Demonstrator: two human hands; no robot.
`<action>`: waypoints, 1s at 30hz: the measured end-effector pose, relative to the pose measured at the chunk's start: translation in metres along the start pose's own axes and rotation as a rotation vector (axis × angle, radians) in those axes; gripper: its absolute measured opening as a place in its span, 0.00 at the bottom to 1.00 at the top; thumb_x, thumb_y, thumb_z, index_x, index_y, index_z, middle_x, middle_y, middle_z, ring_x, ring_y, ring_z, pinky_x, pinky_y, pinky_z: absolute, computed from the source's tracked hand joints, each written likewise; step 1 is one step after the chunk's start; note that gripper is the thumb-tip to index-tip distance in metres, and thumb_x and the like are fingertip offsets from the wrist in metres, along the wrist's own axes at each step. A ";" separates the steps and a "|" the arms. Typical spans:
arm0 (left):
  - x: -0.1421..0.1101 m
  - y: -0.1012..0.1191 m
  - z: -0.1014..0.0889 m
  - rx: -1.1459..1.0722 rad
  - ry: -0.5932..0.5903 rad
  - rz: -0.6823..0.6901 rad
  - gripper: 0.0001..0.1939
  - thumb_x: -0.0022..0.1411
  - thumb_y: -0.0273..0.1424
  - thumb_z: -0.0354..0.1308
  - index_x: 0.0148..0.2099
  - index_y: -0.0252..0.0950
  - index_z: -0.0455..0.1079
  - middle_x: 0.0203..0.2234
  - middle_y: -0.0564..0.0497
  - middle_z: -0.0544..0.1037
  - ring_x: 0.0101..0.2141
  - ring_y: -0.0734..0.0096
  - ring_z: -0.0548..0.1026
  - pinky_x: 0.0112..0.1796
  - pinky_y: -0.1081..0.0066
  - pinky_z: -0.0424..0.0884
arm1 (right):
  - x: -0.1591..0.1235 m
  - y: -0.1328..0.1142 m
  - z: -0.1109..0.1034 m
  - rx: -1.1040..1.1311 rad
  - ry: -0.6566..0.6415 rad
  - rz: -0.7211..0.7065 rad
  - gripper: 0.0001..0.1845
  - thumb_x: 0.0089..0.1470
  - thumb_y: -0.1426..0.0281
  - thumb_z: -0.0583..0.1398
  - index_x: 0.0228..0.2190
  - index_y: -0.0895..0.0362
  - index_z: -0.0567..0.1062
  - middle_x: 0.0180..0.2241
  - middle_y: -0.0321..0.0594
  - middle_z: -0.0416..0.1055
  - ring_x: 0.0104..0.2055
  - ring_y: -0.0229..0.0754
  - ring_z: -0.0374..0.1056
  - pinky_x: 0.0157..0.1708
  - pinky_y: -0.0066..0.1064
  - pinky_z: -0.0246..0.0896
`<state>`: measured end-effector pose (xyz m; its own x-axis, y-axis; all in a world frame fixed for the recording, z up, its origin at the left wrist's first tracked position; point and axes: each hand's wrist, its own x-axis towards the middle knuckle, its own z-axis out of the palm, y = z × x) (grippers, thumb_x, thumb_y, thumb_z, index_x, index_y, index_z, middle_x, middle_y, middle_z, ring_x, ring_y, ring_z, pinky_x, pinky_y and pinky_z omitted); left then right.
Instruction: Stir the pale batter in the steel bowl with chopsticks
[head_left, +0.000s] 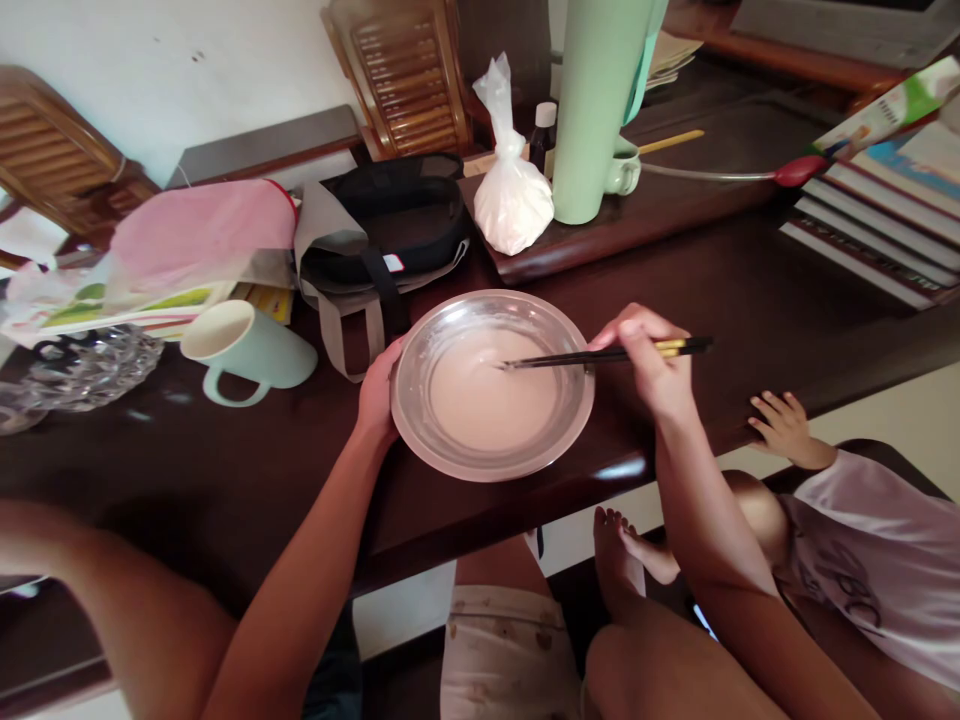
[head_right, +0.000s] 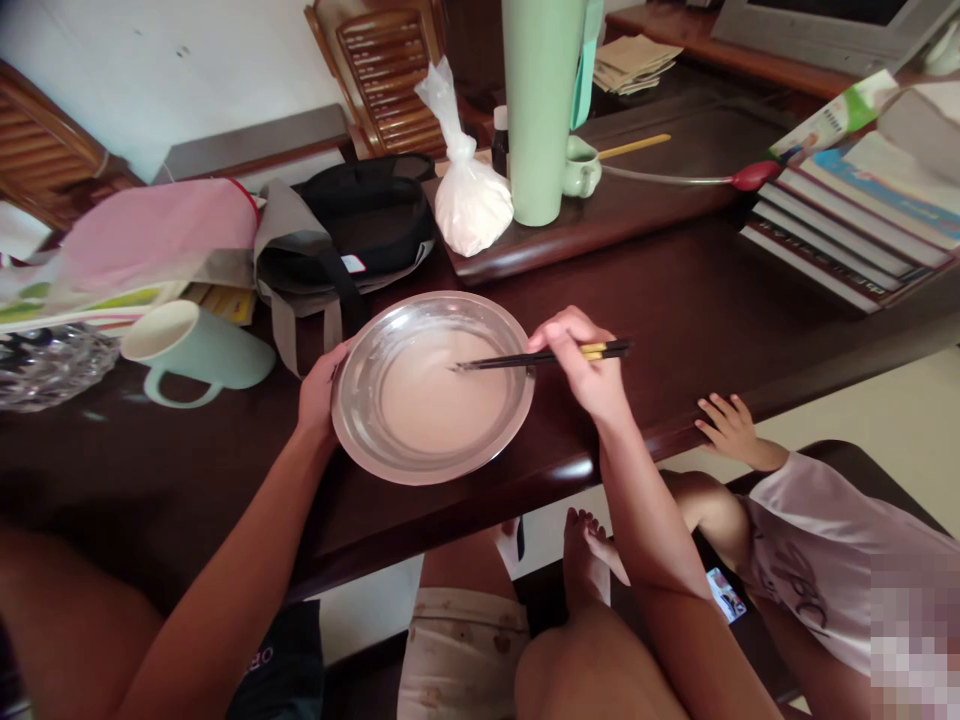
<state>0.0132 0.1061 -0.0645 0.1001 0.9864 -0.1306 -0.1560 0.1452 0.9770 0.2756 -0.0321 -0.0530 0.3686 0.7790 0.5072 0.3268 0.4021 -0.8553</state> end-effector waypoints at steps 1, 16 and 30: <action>0.000 0.000 0.000 0.006 -0.008 0.000 0.12 0.53 0.36 0.60 0.38 0.39 0.80 0.36 0.52 0.83 0.47 0.61 0.77 0.49 0.65 0.72 | -0.001 0.002 -0.001 0.060 0.037 0.023 0.16 0.61 0.60 0.57 0.26 0.52 0.78 0.24 0.36 0.73 0.27 0.40 0.70 0.32 0.36 0.65; 0.000 0.001 0.000 0.042 0.025 -0.004 0.10 0.52 0.36 0.62 0.36 0.39 0.79 0.33 0.53 0.82 0.44 0.64 0.78 0.47 0.67 0.72 | -0.004 0.005 -0.001 0.013 -0.164 -0.016 0.12 0.61 0.65 0.59 0.29 0.52 0.80 0.28 0.37 0.77 0.34 0.41 0.71 0.37 0.35 0.65; 0.001 0.000 0.002 0.011 -0.025 -0.041 0.12 0.53 0.38 0.60 0.38 0.38 0.79 0.36 0.50 0.82 0.47 0.59 0.77 0.47 0.64 0.73 | -0.003 0.006 -0.005 0.062 0.041 0.022 0.17 0.62 0.59 0.56 0.26 0.52 0.78 0.22 0.36 0.74 0.27 0.41 0.69 0.32 0.36 0.65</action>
<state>0.0149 0.1068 -0.0645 0.1312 0.9774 -0.1659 -0.1401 0.1840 0.9729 0.2808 -0.0343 -0.0587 0.4106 0.7683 0.4910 0.2640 0.4153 -0.8705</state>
